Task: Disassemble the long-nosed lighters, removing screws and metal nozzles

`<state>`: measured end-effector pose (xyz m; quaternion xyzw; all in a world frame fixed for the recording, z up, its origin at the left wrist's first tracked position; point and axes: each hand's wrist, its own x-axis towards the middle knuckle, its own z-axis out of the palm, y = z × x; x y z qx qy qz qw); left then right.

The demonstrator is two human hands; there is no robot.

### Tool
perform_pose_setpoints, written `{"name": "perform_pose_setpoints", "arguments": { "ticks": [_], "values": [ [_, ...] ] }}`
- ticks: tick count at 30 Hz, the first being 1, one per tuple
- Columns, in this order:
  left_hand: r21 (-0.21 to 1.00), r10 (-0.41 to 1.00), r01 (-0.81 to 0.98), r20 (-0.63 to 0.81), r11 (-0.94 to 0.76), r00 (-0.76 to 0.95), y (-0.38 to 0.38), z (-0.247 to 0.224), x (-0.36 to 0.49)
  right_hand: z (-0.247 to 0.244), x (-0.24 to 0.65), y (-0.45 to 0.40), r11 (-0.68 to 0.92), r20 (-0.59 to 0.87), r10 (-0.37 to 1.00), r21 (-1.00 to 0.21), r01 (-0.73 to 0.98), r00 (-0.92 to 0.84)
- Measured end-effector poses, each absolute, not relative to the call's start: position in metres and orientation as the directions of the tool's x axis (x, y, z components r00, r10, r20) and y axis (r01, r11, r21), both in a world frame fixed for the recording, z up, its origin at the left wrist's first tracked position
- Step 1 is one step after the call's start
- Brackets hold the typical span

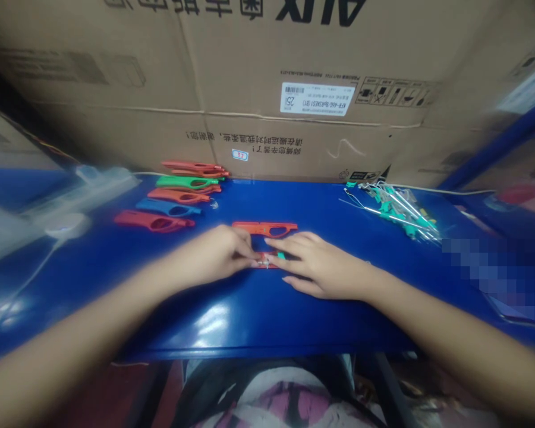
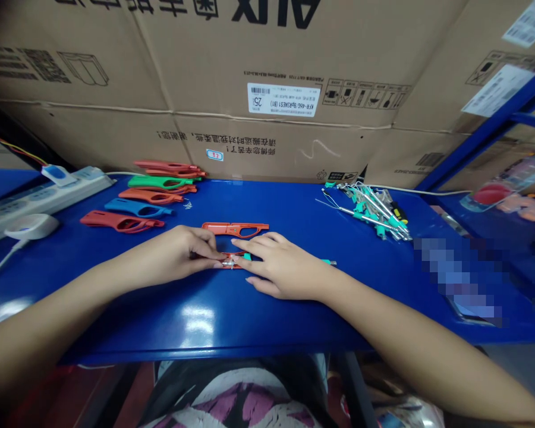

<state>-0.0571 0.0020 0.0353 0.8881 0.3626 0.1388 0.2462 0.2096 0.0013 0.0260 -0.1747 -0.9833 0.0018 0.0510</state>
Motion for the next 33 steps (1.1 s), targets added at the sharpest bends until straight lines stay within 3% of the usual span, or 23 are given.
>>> {"name": "perform_pose_setpoints", "arguments": {
  "ticks": [6,18,26,33],
  "values": [
    [0.538,0.736,0.61,0.031,-0.582,0.676,0.002,0.037,-0.057,0.029,0.205,-0.007,0.916,0.089,0.385,0.082,0.392,-0.919],
    [0.545,0.738,0.589,0.085,-0.597,0.669,0.001,0.037,-0.055,0.024,0.21,-0.005,0.917,0.123,0.391,-0.133,0.376,-0.912],
    [0.436,0.718,0.617,0.106,-0.655,0.688,-0.001,0.042,-0.053,0.031,0.221,0.007,0.873,0.302,0.485,-0.221,0.435,-0.82],
    [0.29,0.656,0.591,0.249,-0.753,0.713,-0.004,0.037,-0.049,0.032,0.228,0.011,0.916,0.168,0.396,-0.143,0.375,-0.903]
  ]
}}
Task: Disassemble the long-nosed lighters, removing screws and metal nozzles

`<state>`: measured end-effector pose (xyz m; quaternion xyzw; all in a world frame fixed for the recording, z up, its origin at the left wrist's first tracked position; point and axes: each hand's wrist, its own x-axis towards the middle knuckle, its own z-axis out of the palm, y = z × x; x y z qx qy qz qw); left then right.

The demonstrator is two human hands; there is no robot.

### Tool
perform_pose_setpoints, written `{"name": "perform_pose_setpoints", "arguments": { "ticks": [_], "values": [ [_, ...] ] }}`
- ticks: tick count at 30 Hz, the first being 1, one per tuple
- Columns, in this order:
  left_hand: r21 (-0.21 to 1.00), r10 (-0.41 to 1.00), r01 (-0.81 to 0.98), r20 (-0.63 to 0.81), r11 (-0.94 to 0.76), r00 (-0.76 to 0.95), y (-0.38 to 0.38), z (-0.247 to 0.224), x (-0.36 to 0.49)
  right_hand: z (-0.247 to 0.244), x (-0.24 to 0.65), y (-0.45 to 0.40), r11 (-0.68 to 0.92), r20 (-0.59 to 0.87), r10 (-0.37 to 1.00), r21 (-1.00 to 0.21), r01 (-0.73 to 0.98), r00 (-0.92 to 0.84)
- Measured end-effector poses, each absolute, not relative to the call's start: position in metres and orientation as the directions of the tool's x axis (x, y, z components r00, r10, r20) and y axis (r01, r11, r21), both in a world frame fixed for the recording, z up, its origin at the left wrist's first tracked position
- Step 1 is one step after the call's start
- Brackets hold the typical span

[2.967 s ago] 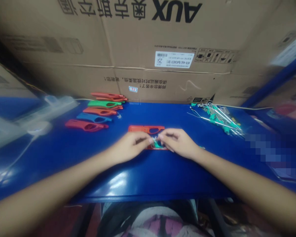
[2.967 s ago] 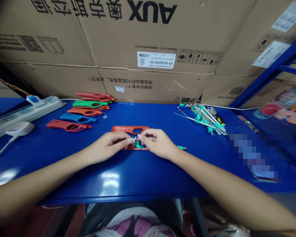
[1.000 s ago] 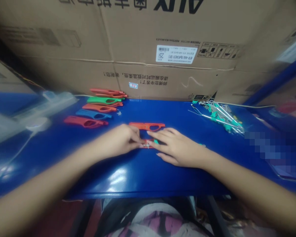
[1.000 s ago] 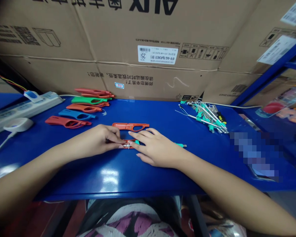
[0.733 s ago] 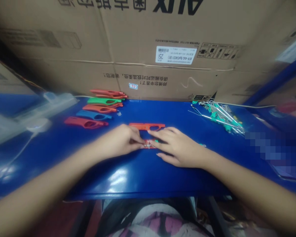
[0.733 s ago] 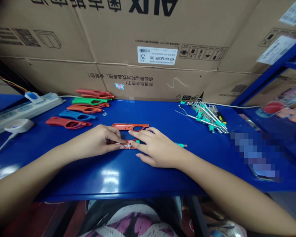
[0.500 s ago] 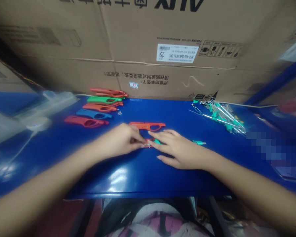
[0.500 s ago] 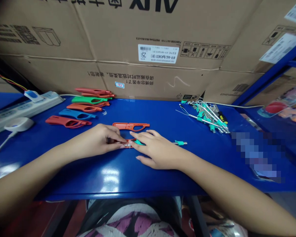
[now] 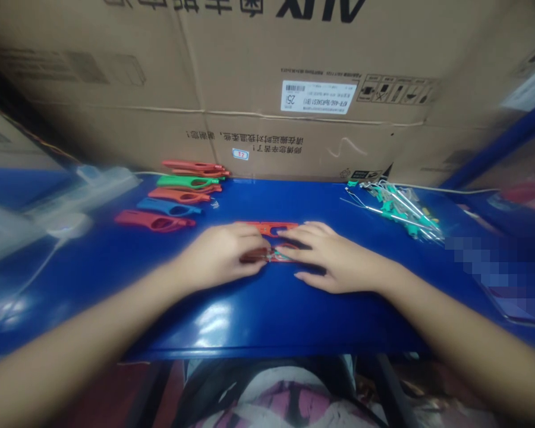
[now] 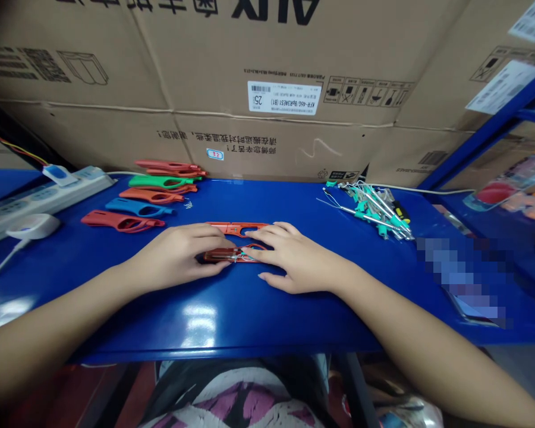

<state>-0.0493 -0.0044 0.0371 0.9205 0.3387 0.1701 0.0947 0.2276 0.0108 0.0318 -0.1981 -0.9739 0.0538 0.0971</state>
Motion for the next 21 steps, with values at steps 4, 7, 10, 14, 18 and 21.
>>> {"name": "perform_pose_setpoints", "arguments": {
  "ticks": [4,7,10,14,18,21],
  "values": [
    [0.239,0.594,0.545,0.269,-0.804,0.758,-0.005,0.035,-0.046,0.028,0.231,0.014,0.909,0.117,0.404,-0.162,0.384,-0.907],
    [0.255,0.588,0.533,0.257,-0.807,0.767,-0.005,0.032,-0.044,0.025,0.232,0.016,0.896,0.099,0.421,-0.203,0.396,-0.901],
    [0.284,0.586,0.519,0.265,-0.806,0.765,-0.006,0.027,-0.042,0.024,0.232,0.017,0.888,0.121,0.426,-0.247,0.389,-0.896],
    [0.311,0.59,0.51,0.285,-0.802,0.755,-0.007,0.024,-0.041,0.026,0.23,0.017,0.864,0.187,0.478,-0.278,0.42,-0.858],
    [0.314,0.586,0.505,0.277,-0.804,0.761,-0.007,0.021,-0.04,0.027,0.229,0.02,0.87,0.232,0.484,-0.236,0.434,-0.844],
    [0.315,0.569,0.485,0.287,-0.816,0.771,-0.006,0.019,-0.041,0.027,0.23,0.022,0.882,0.227,0.462,-0.222,0.416,-0.857]
  ]
}}
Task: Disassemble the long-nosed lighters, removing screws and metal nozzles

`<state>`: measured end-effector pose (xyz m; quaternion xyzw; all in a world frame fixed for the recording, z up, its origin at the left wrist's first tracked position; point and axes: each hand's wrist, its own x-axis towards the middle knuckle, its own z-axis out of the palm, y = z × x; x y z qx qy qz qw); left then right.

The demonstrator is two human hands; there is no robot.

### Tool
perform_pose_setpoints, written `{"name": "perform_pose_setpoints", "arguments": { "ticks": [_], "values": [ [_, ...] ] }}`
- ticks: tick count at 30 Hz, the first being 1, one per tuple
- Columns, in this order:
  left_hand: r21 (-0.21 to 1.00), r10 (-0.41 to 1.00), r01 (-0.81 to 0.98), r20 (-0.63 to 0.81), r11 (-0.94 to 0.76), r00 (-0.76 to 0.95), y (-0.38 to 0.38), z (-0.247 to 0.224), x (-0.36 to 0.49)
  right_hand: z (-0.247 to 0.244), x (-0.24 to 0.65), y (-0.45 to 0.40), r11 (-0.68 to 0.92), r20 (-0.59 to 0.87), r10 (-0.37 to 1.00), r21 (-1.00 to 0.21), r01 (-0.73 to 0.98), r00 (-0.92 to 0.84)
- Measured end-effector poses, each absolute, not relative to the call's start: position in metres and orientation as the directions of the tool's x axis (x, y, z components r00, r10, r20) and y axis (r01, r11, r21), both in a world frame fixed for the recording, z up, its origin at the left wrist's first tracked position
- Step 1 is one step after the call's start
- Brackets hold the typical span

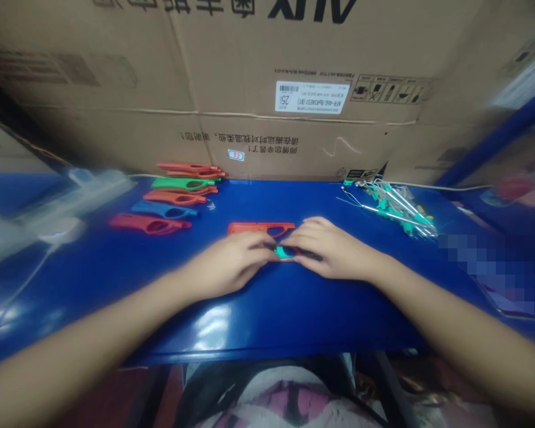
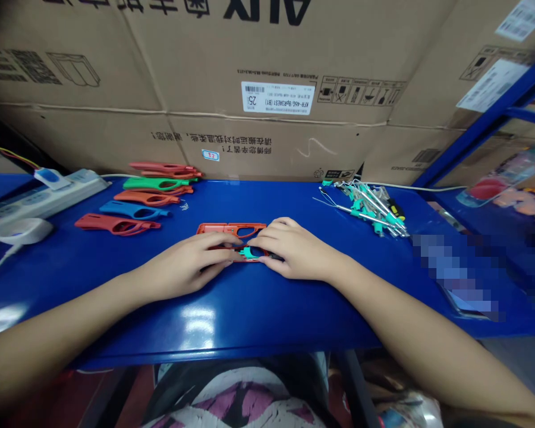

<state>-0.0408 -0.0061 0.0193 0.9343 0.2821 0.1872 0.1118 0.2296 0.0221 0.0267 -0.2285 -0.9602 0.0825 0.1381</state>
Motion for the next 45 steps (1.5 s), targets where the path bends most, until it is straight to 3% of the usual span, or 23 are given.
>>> {"name": "perform_pose_setpoints", "arguments": {
  "ticks": [8,20,31,36,39,45],
  "values": [
    [0.337,0.546,0.448,0.299,-0.828,0.783,-0.004,0.018,-0.039,0.021,0.226,0.023,0.786,0.25,0.585,-0.408,0.464,-0.771],
    [0.418,0.581,0.45,0.272,-0.789,0.767,-0.003,0.013,-0.039,0.029,0.231,0.022,0.776,0.195,0.588,-0.412,0.478,-0.785],
    [0.401,0.585,0.462,0.274,-0.791,0.763,-0.002,0.011,-0.039,0.024,0.228,0.024,0.625,0.208,0.719,-0.612,0.484,-0.664],
    [0.4,0.571,0.44,0.311,-0.804,0.76,-0.002,0.005,-0.04,0.021,0.23,0.031,0.706,0.313,0.684,-0.513,0.488,-0.659],
    [0.404,0.547,0.404,0.35,-0.82,0.76,-0.001,0.001,-0.038,0.018,0.233,0.036,0.73,0.253,0.661,-0.436,0.527,-0.707],
    [0.405,0.545,0.396,0.38,-0.824,0.747,-0.003,0.004,-0.034,0.011,0.233,0.043,0.686,0.183,0.702,-0.432,0.585,-0.688]
  ]
}}
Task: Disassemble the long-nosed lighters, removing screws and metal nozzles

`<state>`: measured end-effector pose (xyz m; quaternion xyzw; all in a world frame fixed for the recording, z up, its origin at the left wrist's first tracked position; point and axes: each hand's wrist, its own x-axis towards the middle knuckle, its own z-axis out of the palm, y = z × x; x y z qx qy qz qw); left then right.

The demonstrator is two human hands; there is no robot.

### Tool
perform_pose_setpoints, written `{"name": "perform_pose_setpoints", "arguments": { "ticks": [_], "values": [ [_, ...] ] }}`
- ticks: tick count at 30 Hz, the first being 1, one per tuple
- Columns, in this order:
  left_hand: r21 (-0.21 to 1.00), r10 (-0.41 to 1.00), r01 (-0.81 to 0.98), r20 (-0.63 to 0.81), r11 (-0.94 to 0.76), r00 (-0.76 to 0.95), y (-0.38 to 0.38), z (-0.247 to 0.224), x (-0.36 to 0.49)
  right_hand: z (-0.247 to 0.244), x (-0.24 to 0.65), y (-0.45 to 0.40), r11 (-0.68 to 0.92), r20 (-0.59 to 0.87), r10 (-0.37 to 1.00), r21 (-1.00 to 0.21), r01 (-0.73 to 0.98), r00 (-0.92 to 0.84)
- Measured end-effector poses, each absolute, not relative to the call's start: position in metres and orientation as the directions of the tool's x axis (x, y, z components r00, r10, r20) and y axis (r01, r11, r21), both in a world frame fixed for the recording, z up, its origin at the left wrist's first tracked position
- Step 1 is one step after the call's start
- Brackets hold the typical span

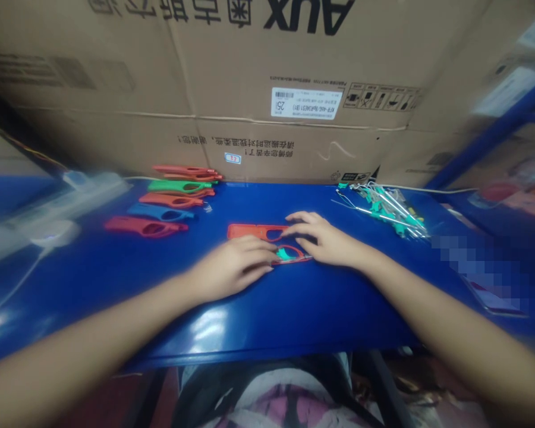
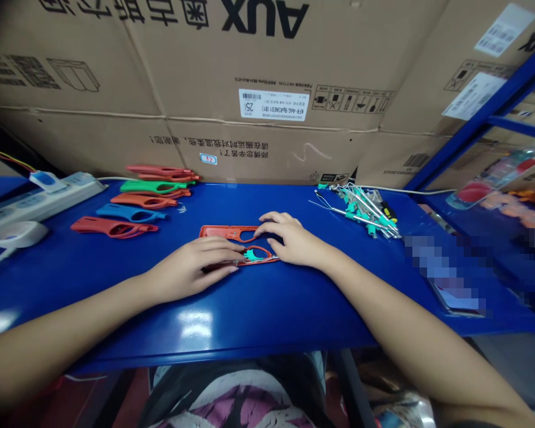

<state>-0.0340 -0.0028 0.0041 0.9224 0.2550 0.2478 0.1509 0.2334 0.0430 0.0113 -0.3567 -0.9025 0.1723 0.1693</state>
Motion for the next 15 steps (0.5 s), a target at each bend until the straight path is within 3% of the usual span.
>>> {"name": "perform_pose_setpoints", "arguments": {
  "ticks": [10,15],
  "values": [
    [0.311,0.61,0.529,0.489,-0.79,0.624,0.0,0.019,-0.04,0.02,0.235,0.045,0.629,0.3,0.762,-0.556,0.544,-0.575],
    [0.218,0.616,0.607,0.527,-0.764,0.586,0.006,0.017,-0.045,0.022,0.23,0.041,0.35,0.182,0.875,-0.878,0.326,-0.449]
  ]
}}
